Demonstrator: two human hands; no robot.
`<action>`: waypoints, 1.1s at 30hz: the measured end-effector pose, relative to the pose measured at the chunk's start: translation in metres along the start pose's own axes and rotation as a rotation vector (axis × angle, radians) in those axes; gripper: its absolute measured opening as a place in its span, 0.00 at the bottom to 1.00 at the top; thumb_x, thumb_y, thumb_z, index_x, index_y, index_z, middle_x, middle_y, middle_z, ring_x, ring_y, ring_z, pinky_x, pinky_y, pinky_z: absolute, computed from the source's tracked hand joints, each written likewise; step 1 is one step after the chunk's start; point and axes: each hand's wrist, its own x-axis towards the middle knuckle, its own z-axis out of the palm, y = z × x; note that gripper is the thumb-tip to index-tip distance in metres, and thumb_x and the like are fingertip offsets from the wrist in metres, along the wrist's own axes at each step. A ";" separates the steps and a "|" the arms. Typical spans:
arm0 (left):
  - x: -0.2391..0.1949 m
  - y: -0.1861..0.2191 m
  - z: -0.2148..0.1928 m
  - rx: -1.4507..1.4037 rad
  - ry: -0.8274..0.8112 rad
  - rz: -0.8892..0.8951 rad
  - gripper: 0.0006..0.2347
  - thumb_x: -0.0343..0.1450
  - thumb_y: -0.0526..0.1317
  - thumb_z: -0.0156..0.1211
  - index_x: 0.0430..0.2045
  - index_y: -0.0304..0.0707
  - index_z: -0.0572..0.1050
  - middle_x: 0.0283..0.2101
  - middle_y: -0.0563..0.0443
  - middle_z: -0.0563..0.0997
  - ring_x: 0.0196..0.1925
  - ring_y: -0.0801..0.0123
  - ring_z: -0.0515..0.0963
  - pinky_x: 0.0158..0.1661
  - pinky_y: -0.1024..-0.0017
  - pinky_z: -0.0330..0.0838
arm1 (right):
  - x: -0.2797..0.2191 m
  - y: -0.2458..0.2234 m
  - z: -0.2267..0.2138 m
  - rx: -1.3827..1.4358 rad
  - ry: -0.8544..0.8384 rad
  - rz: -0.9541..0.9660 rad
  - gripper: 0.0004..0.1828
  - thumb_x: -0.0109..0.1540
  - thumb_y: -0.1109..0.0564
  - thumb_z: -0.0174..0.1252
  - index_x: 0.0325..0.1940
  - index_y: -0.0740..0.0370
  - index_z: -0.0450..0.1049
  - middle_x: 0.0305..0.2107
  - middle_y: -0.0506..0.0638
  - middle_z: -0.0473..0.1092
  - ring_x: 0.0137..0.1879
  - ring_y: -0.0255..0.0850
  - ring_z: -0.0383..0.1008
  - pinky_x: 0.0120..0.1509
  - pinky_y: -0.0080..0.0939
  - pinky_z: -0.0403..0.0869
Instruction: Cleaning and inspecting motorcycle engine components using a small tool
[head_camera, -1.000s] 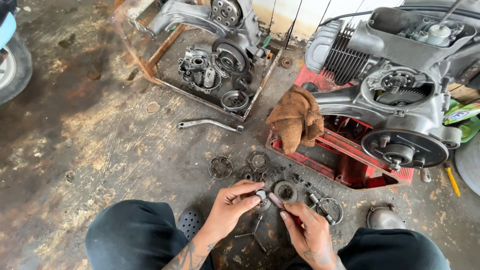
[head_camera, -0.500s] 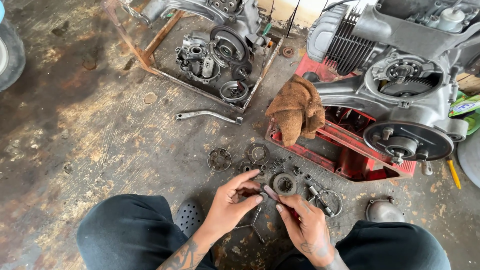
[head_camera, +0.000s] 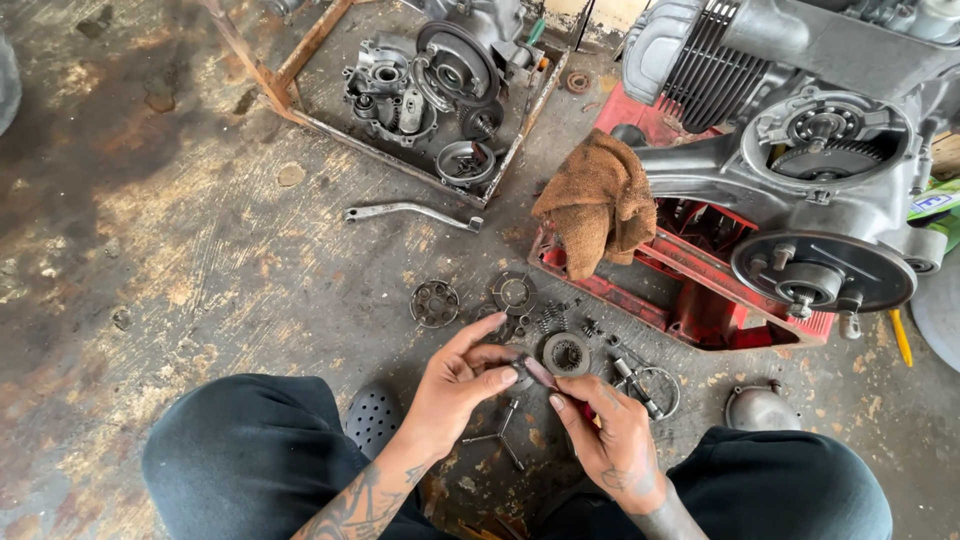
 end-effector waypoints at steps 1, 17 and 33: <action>0.000 0.001 -0.001 -0.001 0.002 0.001 0.30 0.67 0.26 0.65 0.67 0.30 0.64 0.46 0.31 0.83 0.40 0.61 0.84 0.44 0.73 0.80 | 0.001 -0.001 0.000 0.001 -0.002 -0.001 0.11 0.56 0.66 0.64 0.43 0.64 0.78 0.35 0.48 0.80 0.26 0.34 0.75 0.31 0.31 0.74; -0.002 0.019 -0.020 0.059 0.038 0.330 0.25 0.67 0.21 0.63 0.60 0.27 0.68 0.45 0.34 0.82 0.41 0.58 0.84 0.43 0.69 0.84 | 0.006 0.010 0.001 0.035 -0.076 0.138 0.10 0.57 0.64 0.64 0.42 0.63 0.81 0.21 0.45 0.78 0.20 0.32 0.69 0.25 0.31 0.68; -0.011 0.029 -0.007 0.195 -0.022 0.334 0.20 0.67 0.22 0.64 0.55 0.28 0.73 0.45 0.38 0.81 0.41 0.63 0.82 0.43 0.72 0.81 | -0.010 0.006 0.038 0.245 0.033 0.113 0.09 0.59 0.66 0.61 0.44 0.66 0.77 0.21 0.47 0.76 0.19 0.31 0.68 0.21 0.29 0.67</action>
